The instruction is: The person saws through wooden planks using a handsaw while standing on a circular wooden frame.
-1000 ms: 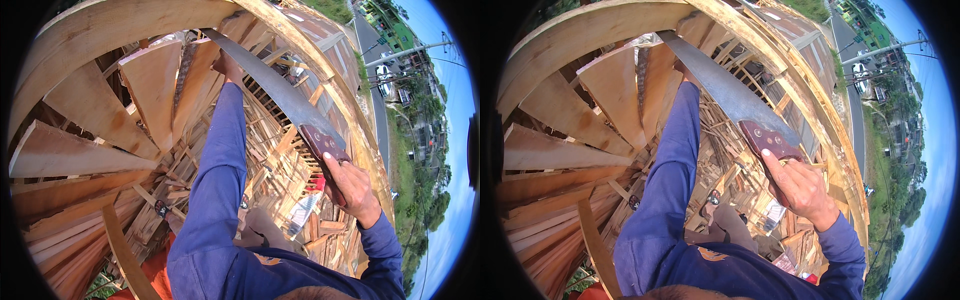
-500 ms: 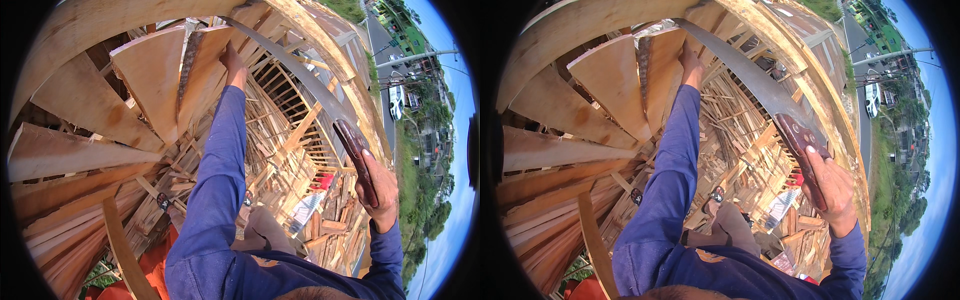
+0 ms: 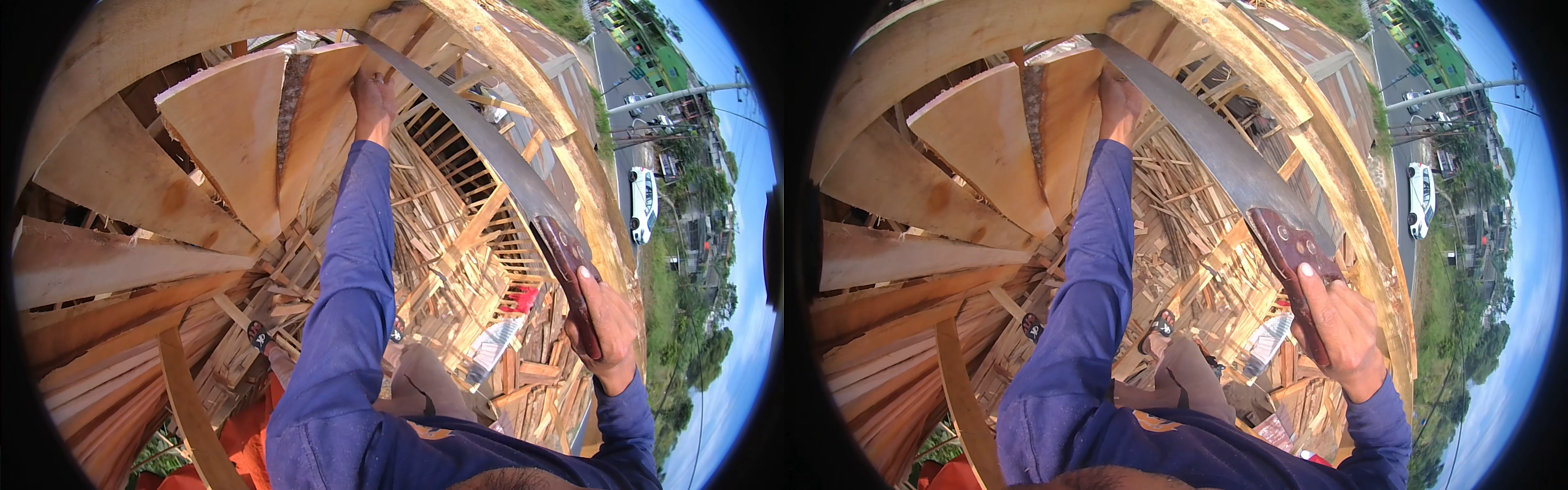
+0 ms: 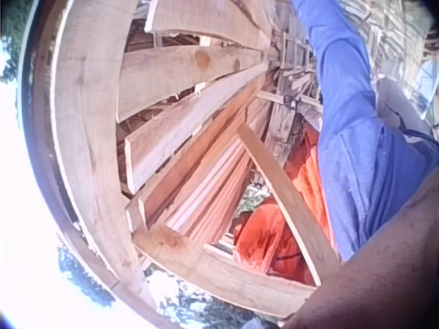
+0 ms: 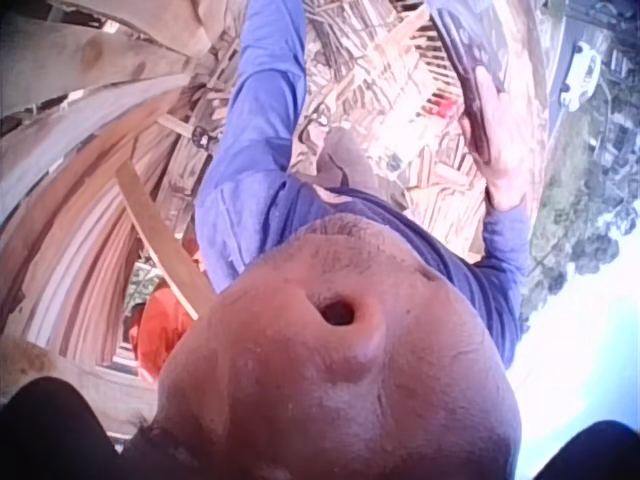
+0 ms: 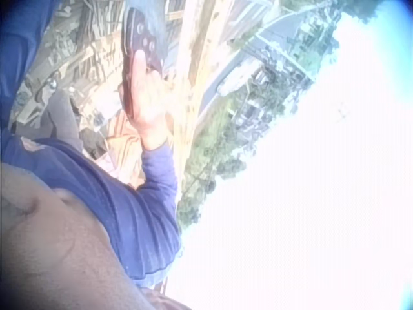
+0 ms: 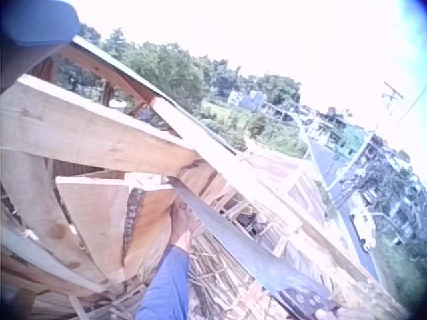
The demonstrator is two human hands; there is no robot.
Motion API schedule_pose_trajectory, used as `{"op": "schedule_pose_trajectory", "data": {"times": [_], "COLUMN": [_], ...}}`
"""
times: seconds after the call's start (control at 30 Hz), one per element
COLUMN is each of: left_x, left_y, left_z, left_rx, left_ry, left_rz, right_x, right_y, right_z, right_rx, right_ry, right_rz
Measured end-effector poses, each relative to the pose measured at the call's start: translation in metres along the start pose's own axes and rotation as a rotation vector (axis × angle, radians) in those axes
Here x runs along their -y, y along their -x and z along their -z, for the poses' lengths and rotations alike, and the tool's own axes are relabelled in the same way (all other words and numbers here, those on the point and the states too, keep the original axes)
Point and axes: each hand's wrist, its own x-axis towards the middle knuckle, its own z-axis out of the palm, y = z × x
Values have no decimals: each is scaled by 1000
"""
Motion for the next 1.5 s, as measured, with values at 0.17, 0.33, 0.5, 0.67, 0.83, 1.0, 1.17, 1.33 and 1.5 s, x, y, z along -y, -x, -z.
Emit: {"op": "schedule_pose_trajectory", "data": {"times": [0.17,0.33,0.5,0.67,0.83,1.0,1.17,1.33,1.5], "left_x": [11,-5,6,-3,6,8,0,5,-5], "left_y": [16,-9,2,6,3,7,-5,11,-10], "left_z": [-17,12,2,2,4,4,21,1,16], "left_rx": [1,60,45,81,84,89,76,72,154], "left_ry": [-27,50,59,-57,41,72,-67,-85,-250], "left_rz": [7,39,65,4,68,51,-6,29,-65], "right_x": [6,11,21,26,23,38,52,43,36], "right_y": [3,-22,-8,-28,-47,-17,-43,-14,-41], "right_z": [1,-12,-13,-37,-35,-18,7,10,-21], "right_rx": [12,17,8,-8,0,71,83,82,24], "right_ry": [17,-18,42,36,-14,26,-37,19,13], "right_rz": [-38,-2,-1,-7,-67,-93,-102,-95,-43]}}
